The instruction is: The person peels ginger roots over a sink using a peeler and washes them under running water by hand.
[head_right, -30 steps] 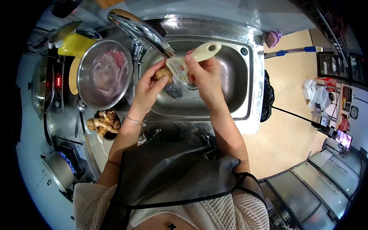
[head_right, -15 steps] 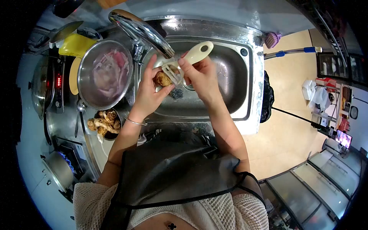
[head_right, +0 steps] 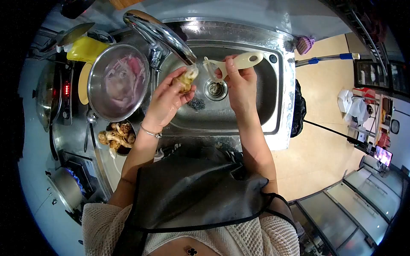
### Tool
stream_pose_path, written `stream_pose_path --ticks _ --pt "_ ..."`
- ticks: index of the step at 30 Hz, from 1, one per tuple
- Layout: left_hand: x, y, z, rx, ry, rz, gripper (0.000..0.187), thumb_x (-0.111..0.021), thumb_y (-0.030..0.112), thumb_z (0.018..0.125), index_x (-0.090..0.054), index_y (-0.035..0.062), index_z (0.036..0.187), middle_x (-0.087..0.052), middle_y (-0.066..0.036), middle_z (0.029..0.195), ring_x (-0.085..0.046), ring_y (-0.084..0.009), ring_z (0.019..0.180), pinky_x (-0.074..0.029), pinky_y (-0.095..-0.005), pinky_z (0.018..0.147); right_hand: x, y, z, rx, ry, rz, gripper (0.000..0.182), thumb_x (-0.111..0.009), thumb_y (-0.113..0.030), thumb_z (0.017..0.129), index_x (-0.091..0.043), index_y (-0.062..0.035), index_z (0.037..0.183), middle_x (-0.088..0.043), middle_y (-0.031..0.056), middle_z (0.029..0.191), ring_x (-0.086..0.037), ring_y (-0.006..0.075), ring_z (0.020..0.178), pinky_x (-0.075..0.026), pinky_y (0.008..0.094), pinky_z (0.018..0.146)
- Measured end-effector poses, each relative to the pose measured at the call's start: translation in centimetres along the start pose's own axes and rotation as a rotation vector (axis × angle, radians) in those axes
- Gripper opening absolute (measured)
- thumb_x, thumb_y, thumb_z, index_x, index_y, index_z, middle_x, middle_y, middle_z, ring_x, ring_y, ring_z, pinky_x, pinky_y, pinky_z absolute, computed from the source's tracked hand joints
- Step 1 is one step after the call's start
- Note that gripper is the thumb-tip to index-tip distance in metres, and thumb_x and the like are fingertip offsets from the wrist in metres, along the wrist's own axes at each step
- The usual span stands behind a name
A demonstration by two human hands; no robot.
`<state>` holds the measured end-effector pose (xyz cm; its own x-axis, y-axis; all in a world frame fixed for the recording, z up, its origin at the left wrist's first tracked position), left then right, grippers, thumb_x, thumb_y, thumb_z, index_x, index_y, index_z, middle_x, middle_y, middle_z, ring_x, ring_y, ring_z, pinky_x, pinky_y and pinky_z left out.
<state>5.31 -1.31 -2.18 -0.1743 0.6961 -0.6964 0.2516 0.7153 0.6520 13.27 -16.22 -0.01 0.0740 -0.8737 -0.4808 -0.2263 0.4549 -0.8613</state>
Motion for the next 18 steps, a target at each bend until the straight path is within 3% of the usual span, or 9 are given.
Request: stream_pose_path --ticks 4,7,9,12,18 --pt "0.4 -0.3 0.4 -0.004 -0.045 -0.157 0.038 -0.043 0.012 0.09 -0.034 0.0019 0.126 -0.048 -0.011 0.114 -0.05 -0.0199 0.101 -0.042 -0.0318 0.085 0.1 -0.1 -0.1 0.045 0.002 -0.026 0.012 -0.052 -0.012 0.087 -0.055 -0.003 0.094 -0.057 0.0064 0.089 -0.055 0.0143 0.074 -0.042 0.0274 0.065" --pt "0.7 -0.3 0.3 -0.062 0.028 0.043 0.044 -0.048 0.01 0.088 -0.032 0.0023 0.128 -0.048 -0.011 0.114 -0.049 -0.018 0.103 -0.041 -0.0303 0.087 0.4 -0.3 -0.4 0.039 0.016 -0.127 0.012 -0.054 -0.014 0.086 -0.057 -0.0034 0.091 -0.059 0.0056 0.086 -0.055 0.0115 0.069 -0.042 0.024 0.061" --pt "0.9 0.2 0.3 -0.215 0.019 0.445 0.053 -0.055 0.003 0.082 -0.03 0.0013 0.129 -0.047 -0.011 0.115 -0.048 -0.0171 0.104 -0.039 -0.0294 0.089 0.0 -0.5 -0.8 -0.018 0.006 -0.144 0.013 -0.058 -0.015 0.084 -0.058 -0.0026 0.09 -0.058 0.0041 0.081 -0.052 0.0093 0.065 -0.04 0.022 0.056" --pt "0.8 0.2 0.2 -0.3 0.016 0.551 0.061 -0.059 -0.003 0.076 -0.029 -0.0004 0.129 -0.047 -0.011 0.115 -0.048 -0.0166 0.105 -0.039 -0.0284 0.09 -1.2 -0.3 -1.2 -0.065 -0.03 -0.184 0.015 -0.062 -0.015 0.081 -0.059 -0.0018 0.089 -0.058 0.0027 0.075 -0.049 0.0065 0.058 -0.037 0.0192 0.049" --pt "0.0 0.5 0.0 -0.225 0.025 0.729 0.06 -0.062 -0.002 0.073 -0.033 -0.0018 0.126 -0.047 -0.011 0.117 -0.05 -0.0157 0.104 -0.042 -0.0266 0.087 -3.4 0.7 -1.3 -0.053 -0.147 -0.279 0.016 -0.063 -0.015 0.079 -0.06 -0.0022 0.088 -0.058 0.0022 0.071 -0.047 0.0055 0.052 -0.036 0.0181 0.046"
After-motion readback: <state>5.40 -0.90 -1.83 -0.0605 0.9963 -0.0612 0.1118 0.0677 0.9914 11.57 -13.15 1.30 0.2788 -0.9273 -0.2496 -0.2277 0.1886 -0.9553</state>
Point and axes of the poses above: each hand's wrist, its own z-axis towards the middle knuckle, its own x-axis out of the back of the hand, y = z × x, the point moved 8 cm from there along z, towards the middle knuckle
